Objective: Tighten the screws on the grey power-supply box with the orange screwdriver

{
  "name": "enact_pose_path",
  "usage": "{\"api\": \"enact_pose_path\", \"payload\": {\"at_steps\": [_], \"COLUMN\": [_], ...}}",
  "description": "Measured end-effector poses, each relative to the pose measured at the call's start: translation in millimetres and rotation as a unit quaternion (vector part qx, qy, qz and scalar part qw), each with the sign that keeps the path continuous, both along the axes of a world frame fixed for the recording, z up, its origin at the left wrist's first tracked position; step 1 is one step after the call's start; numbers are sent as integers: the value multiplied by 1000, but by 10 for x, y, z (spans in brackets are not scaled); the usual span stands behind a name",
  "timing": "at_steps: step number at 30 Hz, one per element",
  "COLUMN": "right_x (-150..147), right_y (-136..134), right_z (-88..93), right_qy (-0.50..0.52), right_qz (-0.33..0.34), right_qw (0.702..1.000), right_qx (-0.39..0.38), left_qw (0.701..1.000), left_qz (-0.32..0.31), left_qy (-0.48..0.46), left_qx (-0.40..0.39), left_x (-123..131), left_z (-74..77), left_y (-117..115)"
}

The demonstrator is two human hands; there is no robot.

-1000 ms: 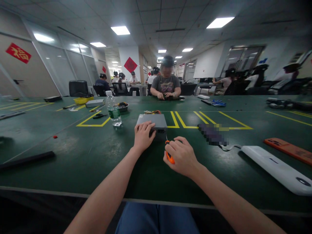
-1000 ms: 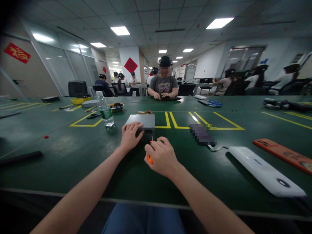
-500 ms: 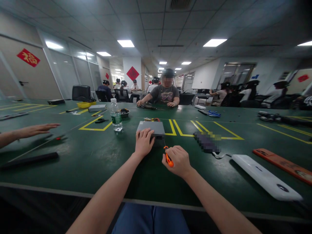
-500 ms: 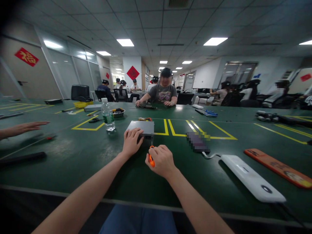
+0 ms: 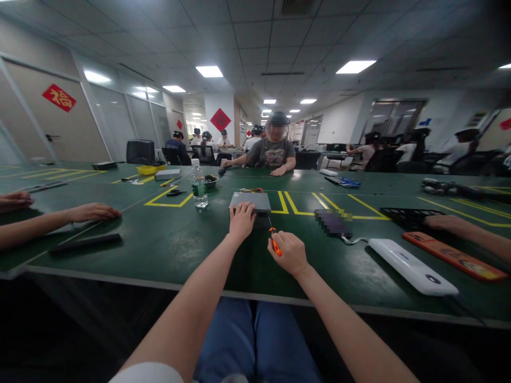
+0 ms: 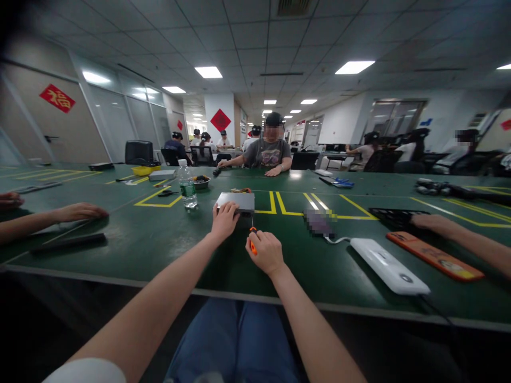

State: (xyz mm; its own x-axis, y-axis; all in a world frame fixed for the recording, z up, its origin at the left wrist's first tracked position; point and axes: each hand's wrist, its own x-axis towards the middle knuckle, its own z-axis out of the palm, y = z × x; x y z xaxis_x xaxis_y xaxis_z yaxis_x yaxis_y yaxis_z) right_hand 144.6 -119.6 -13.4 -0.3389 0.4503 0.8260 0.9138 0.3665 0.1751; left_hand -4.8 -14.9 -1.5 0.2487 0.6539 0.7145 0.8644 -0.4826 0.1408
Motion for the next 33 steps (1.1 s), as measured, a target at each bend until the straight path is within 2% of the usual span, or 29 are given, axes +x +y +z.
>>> {"api": "enact_pose_path", "payload": {"at_steps": [7,19,26,33], "right_x": [19,-22,-51,-232], "right_y": [-39,-118,-188,-237], "right_z": [-2,-45,-79,-89], "right_qy": [62,147,241,347], "right_qz": [-38,-39,-76,-65], "right_qw": [997,987,963,922], "right_qx": [-5,-43,-99,-159], "left_qw": [999,999,999,999], "left_qz": [35,3,-21,-21], "left_qy": [30,24,4,-1], "left_qx": [-19,-36,-36,-28], "left_x": [55,-24,-140,-188], "left_z": [22,35,23,4], "left_y": [-46,-19,-72,-190]}}
